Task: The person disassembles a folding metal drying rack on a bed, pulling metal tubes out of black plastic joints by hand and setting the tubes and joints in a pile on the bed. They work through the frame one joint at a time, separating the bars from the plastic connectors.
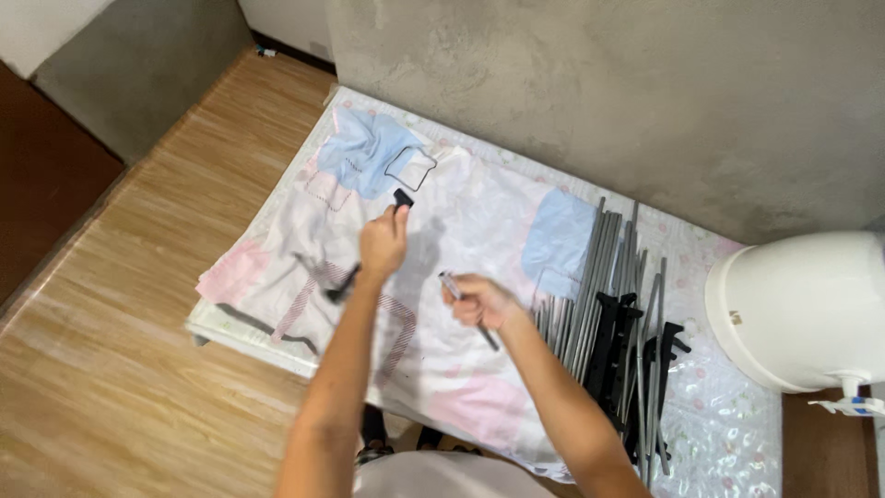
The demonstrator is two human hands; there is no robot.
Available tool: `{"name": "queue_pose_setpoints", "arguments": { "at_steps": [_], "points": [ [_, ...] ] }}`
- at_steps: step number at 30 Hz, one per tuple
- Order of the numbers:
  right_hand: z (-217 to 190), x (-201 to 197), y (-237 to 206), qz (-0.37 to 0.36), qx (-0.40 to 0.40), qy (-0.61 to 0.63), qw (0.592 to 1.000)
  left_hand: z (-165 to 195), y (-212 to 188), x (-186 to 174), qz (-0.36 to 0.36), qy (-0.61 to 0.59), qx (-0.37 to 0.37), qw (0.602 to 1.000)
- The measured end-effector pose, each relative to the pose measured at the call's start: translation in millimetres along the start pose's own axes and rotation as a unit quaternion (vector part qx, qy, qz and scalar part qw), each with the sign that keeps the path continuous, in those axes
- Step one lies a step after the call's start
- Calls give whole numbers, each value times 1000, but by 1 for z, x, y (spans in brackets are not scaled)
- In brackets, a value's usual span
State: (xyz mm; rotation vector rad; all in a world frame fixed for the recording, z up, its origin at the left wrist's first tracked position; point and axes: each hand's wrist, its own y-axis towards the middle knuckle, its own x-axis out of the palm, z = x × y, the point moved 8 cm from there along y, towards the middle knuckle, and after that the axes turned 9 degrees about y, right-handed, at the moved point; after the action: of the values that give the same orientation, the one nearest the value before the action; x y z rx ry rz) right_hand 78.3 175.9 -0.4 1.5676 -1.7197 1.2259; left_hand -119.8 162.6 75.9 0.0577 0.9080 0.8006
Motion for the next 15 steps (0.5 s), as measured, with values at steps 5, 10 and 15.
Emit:
{"name": "queue_pose_setpoints", "arguments": {
  "at_steps": [5,10,15],
  "points": [
    [-15,-37,-13,218,-144,15,965,-12,2,8,-140,114,-19,983],
    [-38,-56,-46,366,-293,-148,871,-3,-37,58,-207,-7,-138,968],
    [6,-67,-112,629,-248,-289,678,27,-82,100,-269,-29,-130,954]
  ]
}}
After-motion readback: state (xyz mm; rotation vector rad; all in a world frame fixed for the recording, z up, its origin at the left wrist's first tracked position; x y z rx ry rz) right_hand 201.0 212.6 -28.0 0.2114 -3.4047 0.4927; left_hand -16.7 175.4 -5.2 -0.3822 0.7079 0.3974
